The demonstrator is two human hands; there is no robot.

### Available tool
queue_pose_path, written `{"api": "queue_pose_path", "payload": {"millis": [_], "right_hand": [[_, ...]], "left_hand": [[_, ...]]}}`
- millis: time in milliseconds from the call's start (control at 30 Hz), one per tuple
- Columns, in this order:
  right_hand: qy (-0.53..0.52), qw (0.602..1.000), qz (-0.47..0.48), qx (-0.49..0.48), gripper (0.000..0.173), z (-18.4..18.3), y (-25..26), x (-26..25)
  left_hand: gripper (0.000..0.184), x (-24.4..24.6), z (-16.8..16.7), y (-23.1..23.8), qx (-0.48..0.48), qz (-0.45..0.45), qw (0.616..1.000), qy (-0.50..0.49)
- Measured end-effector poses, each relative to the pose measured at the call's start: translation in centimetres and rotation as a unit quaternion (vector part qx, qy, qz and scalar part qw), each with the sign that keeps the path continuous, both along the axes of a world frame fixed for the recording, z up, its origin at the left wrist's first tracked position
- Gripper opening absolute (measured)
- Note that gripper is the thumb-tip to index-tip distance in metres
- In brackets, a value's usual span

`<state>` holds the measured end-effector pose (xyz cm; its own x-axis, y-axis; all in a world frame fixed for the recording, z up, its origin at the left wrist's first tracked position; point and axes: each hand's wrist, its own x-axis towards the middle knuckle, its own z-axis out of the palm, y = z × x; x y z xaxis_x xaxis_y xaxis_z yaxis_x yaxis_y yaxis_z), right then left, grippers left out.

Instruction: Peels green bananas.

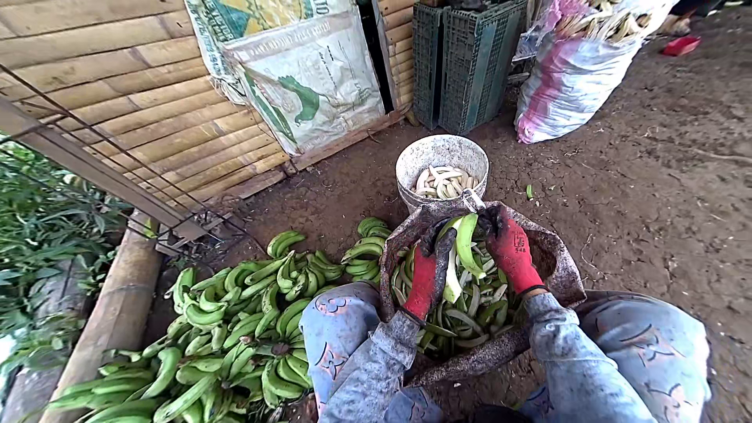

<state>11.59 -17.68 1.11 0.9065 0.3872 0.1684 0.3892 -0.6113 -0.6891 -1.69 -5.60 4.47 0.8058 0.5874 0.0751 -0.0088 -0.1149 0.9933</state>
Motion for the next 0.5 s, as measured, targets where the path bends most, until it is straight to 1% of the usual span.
{"api": "queue_pose_path", "payload": {"millis": [67,100,133,200,233,267,300,333,400,467,500], "right_hand": [[0.000,1.000,-0.012,0.024,0.035,0.4,-0.9,1.2],[-0.017,0.998,0.009,0.060,0.033,0.8,-1.0,0.8],[-0.027,0.994,0.047,0.096,0.031,1.3,-1.1,-0.2],[-0.022,0.974,0.157,0.161,0.030,1.8,-1.5,-2.6],[-0.009,0.963,0.214,0.162,0.029,1.7,-1.7,-3.8],[-0.006,0.956,0.258,0.143,0.032,1.5,-1.8,-4.9],[-0.023,0.955,0.270,0.116,0.032,1.4,-1.8,-5.6],[-0.054,0.962,0.251,0.096,0.031,1.3,-1.6,-5.7],[-0.120,0.979,0.152,0.068,0.027,1.3,-1.5,-4.1],[-0.135,0.988,0.057,0.044,0.034,2.5,-2.0,-1.3],[-0.131,0.990,0.032,0.046,0.036,3.1,-2.4,-0.2]], "left_hand": [[0.036,0.0,0.0,0.4,-0.020,0.016,1.000,0.013],[0.034,0.2,0.1,1.2,-0.037,0.029,0.999,0.010],[0.034,0.5,0.2,2.0,-0.060,0.039,0.997,0.006],[0.039,0.9,0.4,3.1,-0.096,0.050,0.994,0.001],[0.040,0.8,0.2,3.5,-0.107,0.042,0.993,-0.004],[0.039,0.5,0.2,3.7,-0.117,0.030,0.993,-0.013],[0.036,0.4,0.3,3.7,-0.130,0.019,0.991,-0.019],[0.035,0.2,0.4,3.6,-0.133,0.001,0.991,-0.019],[0.031,-0.4,1.0,2.9,-0.101,-0.066,0.993,0.012],[0.030,-0.8,1.7,1.9,-0.094,-0.123,0.986,0.064],[0.033,-0.6,1.3,1.8,-0.125,-0.137,0.981,0.065]]}}
